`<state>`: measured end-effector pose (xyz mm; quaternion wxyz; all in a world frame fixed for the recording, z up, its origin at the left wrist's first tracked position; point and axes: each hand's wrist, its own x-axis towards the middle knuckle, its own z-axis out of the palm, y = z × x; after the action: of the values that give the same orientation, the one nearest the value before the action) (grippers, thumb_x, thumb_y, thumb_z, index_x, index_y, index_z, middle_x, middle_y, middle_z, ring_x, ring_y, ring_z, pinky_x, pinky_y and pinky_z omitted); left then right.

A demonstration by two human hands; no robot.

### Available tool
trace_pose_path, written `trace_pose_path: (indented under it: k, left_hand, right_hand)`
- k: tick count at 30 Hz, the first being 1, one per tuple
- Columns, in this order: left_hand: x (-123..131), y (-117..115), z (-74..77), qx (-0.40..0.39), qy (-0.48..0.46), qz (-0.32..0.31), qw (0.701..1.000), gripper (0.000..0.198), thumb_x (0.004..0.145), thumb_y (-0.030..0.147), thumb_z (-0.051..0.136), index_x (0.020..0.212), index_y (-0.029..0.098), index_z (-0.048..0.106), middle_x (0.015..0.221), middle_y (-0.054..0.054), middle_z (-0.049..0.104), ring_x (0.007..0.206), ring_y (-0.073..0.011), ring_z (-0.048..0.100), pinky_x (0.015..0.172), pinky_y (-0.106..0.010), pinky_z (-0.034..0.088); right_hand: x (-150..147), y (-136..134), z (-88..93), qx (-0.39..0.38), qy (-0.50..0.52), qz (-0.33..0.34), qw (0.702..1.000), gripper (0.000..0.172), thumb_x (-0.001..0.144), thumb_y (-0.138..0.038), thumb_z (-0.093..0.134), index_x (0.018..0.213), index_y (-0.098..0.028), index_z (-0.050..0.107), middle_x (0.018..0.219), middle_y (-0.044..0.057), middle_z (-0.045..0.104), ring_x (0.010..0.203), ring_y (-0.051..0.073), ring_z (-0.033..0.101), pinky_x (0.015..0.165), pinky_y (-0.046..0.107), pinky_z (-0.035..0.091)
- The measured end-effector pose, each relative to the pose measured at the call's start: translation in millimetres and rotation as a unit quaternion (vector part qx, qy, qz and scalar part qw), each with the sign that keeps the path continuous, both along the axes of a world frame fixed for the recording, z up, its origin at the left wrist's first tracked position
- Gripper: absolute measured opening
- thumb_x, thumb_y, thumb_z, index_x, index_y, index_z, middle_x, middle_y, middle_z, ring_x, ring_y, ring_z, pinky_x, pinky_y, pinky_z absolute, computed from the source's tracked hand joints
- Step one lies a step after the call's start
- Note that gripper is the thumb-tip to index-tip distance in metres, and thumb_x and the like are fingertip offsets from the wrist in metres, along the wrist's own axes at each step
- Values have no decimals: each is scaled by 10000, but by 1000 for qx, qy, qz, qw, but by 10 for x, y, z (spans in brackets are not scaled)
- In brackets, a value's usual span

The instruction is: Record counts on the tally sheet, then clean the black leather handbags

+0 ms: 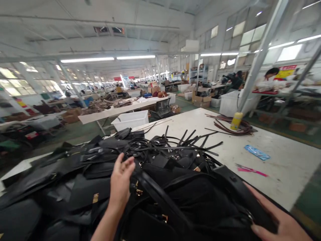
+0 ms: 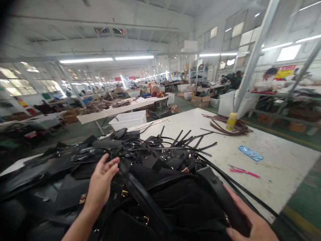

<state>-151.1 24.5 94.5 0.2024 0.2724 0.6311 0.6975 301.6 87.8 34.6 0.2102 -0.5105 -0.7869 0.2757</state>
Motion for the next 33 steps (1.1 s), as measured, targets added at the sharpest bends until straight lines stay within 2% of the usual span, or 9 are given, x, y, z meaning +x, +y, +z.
trace_pose_path:
  k: [3,5,10,13,15,18,22,28,33]
  left_hand:
    - [425,-295,-364,-93,147,-145,974,343,754,397,591,1082,294,581,1101,-40,623,1076,-236,543,983,-422,418]
    - [482,-510,-545,-111,297,-165,934,240,792,364,554,1017,306,617,1146,-18,600,1083,-228,539,979,-402,433]
    - [585,-836,-901,15,610,-212,763,394,765,176,571,1146,268,527,1092,-16,627,1062,-199,547,953,-349,458]
    - [953,-831,-1010,-17,675,-289,679,621,678,233,668,1255,217,439,1107,-65,622,1028,-252,561,907,-412,489]
    - [1219,-776,-1011,-120,628,-296,709,747,612,323,739,1276,222,413,1164,-109,575,1038,-297,542,896,-475,480]
    - [1448,-682,-926,-207,546,-322,745,589,556,344,786,1080,243,537,1164,-95,543,1013,-296,528,855,-458,479]
    - [1390,-569,-760,-175,582,-401,686,26,817,232,526,811,208,519,858,-16,592,768,-185,572,589,-296,445]
    - [955,-215,-481,-104,627,-264,725,267,917,295,350,687,198,444,696,10,486,578,-107,472,512,-261,303]
    - [458,133,-441,-180,598,-155,765,305,914,362,345,664,198,407,699,18,460,621,-120,478,585,-267,301]
  right_hand:
    - [-15,-148,115,-20,-18,-26,999,779,795,-518,513,1425,-307,107,1456,-14,250,1322,249,254,1084,449,214]
    - [4,-305,148,-25,-36,-39,998,772,808,-488,505,1427,-298,84,1465,-16,224,1330,235,238,1094,432,195]
    - [-2,-702,151,-56,-65,-40,996,778,812,-428,487,1441,-248,67,1469,-13,203,1338,227,210,1103,362,199]
    - [-101,-814,213,-83,-66,-16,994,757,808,-441,463,1442,-249,98,1459,-10,229,1332,238,229,1099,405,184]
    - [-178,-836,279,-83,-67,-6,994,756,800,-441,469,1441,-249,118,1454,-6,244,1327,248,242,1096,421,179]
    - [-237,-826,360,-66,-65,13,996,770,792,-417,498,1441,-266,111,1450,-23,252,1325,232,251,1098,394,175]
    - [-156,-780,409,-41,-76,-11,996,797,745,-290,528,1440,-252,139,1446,-32,254,1316,224,272,1092,380,172]
    - [71,-686,514,4,-35,-42,998,786,709,-307,562,1418,-168,253,1404,33,338,1262,269,352,1028,365,322]
    - [129,-623,623,13,-32,-64,997,781,690,-290,560,1410,-176,279,1394,24,352,1256,261,367,1041,381,295]
